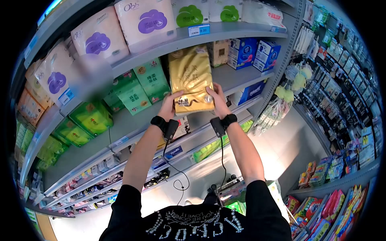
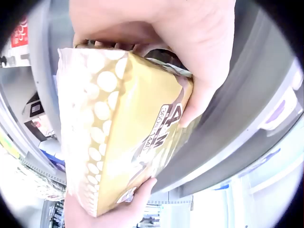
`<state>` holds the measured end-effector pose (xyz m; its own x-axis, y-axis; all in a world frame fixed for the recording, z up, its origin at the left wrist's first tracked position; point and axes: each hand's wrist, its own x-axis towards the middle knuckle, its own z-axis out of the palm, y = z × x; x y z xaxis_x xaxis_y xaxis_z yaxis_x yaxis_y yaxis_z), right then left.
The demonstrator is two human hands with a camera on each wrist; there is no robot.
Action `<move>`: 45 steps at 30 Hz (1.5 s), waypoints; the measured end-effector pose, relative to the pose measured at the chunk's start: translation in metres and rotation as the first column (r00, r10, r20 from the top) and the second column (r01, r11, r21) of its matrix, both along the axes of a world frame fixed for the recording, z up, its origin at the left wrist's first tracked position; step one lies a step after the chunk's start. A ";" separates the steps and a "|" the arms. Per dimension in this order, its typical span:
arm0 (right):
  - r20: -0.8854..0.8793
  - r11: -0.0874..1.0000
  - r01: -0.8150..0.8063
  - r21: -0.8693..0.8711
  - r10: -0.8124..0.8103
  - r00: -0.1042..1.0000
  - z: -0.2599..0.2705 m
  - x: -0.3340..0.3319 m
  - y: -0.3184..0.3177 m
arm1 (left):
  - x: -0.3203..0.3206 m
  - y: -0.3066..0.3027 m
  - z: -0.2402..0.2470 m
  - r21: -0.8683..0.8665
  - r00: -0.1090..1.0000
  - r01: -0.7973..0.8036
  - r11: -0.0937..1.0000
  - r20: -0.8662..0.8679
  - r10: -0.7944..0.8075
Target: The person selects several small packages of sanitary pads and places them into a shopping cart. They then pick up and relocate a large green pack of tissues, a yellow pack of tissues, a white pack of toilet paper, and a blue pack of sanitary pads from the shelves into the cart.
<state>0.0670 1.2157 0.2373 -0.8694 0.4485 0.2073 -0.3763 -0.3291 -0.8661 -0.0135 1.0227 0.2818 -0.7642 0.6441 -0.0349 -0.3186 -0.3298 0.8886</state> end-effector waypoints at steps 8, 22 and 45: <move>-0.020 0.932 0.014 -0.363 -0.023 1.000 -0.065 0.162 -0.051 | 0.090 -0.024 -0.074 -0.172 0.905 0.425 0.889 0.042 -0.424; 0.368 0.687 0.586 -0.430 -0.459 0.809 -0.152 0.371 -0.116 | 0.235 -0.024 -0.199 -0.138 0.510 0.857 0.496 0.354 -0.784; 0.231 0.673 0.636 -0.378 -0.597 0.768 -0.140 0.400 -0.159 | 0.263 -0.042 -0.213 -0.085 0.485 0.867 0.490 0.363 -0.796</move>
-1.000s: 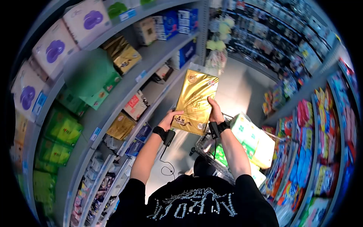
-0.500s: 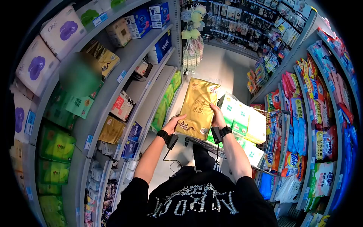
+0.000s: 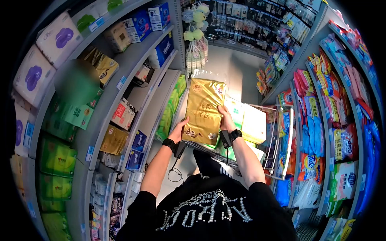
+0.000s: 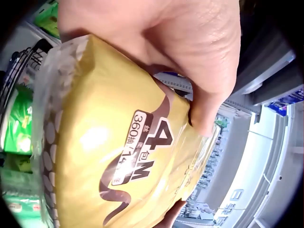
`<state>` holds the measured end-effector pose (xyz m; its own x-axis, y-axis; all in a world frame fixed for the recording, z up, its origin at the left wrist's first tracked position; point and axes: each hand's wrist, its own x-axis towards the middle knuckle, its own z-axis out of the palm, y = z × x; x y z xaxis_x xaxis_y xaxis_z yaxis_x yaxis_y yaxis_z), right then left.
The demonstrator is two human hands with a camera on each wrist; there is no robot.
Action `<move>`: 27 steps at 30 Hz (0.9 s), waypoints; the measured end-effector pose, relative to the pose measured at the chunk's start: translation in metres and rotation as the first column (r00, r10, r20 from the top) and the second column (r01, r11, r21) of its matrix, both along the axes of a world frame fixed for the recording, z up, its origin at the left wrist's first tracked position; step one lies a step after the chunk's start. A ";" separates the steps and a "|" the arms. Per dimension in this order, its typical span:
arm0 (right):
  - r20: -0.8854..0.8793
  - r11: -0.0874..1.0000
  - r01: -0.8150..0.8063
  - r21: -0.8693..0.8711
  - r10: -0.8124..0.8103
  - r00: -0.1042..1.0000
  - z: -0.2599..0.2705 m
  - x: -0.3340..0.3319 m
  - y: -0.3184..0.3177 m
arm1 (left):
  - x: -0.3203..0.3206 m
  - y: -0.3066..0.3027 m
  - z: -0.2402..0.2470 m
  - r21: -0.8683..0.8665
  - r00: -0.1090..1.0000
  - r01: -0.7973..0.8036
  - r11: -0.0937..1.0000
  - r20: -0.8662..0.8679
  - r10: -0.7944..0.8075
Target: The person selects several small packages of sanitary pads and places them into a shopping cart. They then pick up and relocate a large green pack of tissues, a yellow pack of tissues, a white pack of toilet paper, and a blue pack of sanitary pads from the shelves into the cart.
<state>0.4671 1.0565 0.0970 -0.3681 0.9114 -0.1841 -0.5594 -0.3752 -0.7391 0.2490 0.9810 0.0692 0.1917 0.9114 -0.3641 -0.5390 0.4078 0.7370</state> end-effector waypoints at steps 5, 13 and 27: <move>0.007 0.995 0.089 -0.050 -0.089 0.996 -0.016 0.034 -0.008 | 0.032 -0.001 -0.014 -0.019 0.997 0.040 0.999 0.070 -0.039; -0.020 0.967 0.222 -0.125 -0.227 0.974 -0.029 0.066 -0.026 | 0.053 -0.014 -0.052 -0.068 0.995 0.075 0.995 -0.064 -0.080; -0.088 0.961 0.268 -0.062 -0.273 0.958 -0.058 0.096 -0.012 | 0.071 0.015 -0.060 -0.110 0.986 0.167 0.980 0.024 -0.166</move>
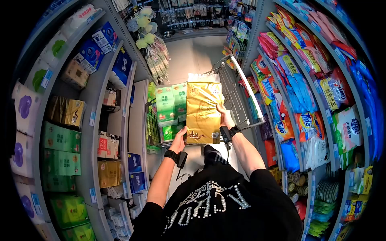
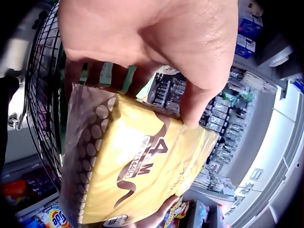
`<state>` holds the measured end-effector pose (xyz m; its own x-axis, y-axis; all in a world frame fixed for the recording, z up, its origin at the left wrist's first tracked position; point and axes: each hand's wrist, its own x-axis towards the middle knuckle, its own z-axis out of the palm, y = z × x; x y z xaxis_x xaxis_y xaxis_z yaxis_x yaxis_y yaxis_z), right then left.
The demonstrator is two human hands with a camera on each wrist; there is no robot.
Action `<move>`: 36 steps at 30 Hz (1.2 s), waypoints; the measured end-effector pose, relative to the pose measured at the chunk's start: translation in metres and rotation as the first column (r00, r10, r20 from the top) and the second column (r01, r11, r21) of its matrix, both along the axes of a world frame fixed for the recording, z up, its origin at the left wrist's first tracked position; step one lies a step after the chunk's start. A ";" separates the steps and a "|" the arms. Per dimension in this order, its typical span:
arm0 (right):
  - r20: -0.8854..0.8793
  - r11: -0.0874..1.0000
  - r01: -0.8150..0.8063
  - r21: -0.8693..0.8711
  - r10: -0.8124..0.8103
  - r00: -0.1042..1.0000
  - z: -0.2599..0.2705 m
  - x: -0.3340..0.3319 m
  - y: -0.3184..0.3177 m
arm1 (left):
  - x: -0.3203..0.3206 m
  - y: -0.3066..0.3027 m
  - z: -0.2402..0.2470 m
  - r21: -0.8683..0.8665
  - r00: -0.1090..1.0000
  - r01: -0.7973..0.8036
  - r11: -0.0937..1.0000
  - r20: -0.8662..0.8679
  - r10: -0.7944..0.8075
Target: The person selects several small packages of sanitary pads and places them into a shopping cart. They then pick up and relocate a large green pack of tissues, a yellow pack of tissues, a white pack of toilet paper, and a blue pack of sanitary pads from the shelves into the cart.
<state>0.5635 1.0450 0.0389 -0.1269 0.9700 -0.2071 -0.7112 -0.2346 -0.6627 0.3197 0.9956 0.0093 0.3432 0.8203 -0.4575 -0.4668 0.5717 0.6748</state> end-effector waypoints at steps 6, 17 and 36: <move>-0.031 0.999 -0.040 -0.017 0.039 0.999 0.004 0.013 0.033 | 0.015 0.026 0.000 0.042 0.999 -0.002 0.999 -0.038 0.003; -0.062 0.996 -0.088 -0.019 0.087 0.994 -0.008 0.078 0.111 | 0.075 0.118 -0.006 0.033 0.987 0.155 0.987 -0.056 -0.153; 0.972 0.999 -0.049 -0.016 0.027 0.234 -0.039 0.187 0.133 | 0.191 0.178 -0.003 -0.168 0.881 0.347 0.923 -0.280 -0.382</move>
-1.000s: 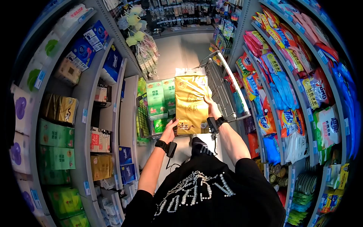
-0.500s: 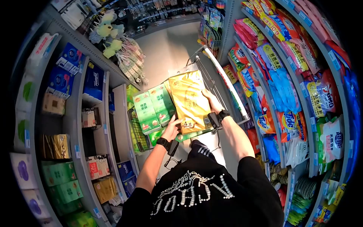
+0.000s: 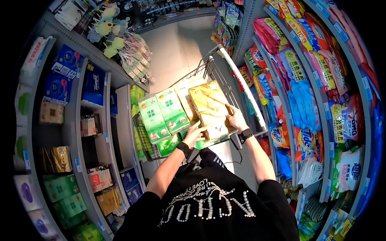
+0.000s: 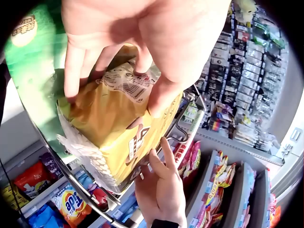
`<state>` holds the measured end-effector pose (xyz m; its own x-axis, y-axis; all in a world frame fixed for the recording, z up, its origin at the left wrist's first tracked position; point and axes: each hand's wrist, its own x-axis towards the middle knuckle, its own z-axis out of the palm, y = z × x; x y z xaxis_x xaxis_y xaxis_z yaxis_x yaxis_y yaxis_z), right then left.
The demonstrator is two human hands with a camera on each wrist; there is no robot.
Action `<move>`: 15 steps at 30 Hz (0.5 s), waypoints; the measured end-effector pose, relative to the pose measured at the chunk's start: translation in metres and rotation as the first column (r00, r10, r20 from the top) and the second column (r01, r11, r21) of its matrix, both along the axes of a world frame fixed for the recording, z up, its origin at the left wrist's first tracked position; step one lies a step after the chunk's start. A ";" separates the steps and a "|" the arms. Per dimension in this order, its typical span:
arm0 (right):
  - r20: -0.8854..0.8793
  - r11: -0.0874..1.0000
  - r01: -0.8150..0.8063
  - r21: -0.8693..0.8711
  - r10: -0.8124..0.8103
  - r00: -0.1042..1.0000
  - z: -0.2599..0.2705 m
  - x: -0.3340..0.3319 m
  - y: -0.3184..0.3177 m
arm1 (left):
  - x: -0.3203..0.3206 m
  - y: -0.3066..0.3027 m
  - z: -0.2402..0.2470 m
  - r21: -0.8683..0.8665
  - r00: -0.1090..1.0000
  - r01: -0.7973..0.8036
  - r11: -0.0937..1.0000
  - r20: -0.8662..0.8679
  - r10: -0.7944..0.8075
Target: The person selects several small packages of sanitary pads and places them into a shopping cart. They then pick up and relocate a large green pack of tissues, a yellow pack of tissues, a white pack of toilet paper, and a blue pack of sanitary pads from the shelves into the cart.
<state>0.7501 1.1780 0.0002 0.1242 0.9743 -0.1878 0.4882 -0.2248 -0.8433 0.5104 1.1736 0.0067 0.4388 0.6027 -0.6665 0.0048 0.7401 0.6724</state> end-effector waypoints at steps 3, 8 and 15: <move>0.078 0.997 0.016 0.076 -0.022 0.997 -0.013 0.007 -0.008 | 0.013 -0.003 0.009 0.012 0.999 -0.028 1.000 -0.014 0.029; 0.038 0.962 0.125 0.242 -0.138 0.990 -0.019 0.004 -0.007 | 0.036 -0.004 -0.019 0.114 0.999 -0.020 0.993 -0.039 0.025; 0.520 0.895 0.191 0.402 -0.395 0.757 -0.038 -0.004 -0.016 | -0.004 -0.018 -0.008 0.075 0.997 0.054 0.996 -0.063 -0.049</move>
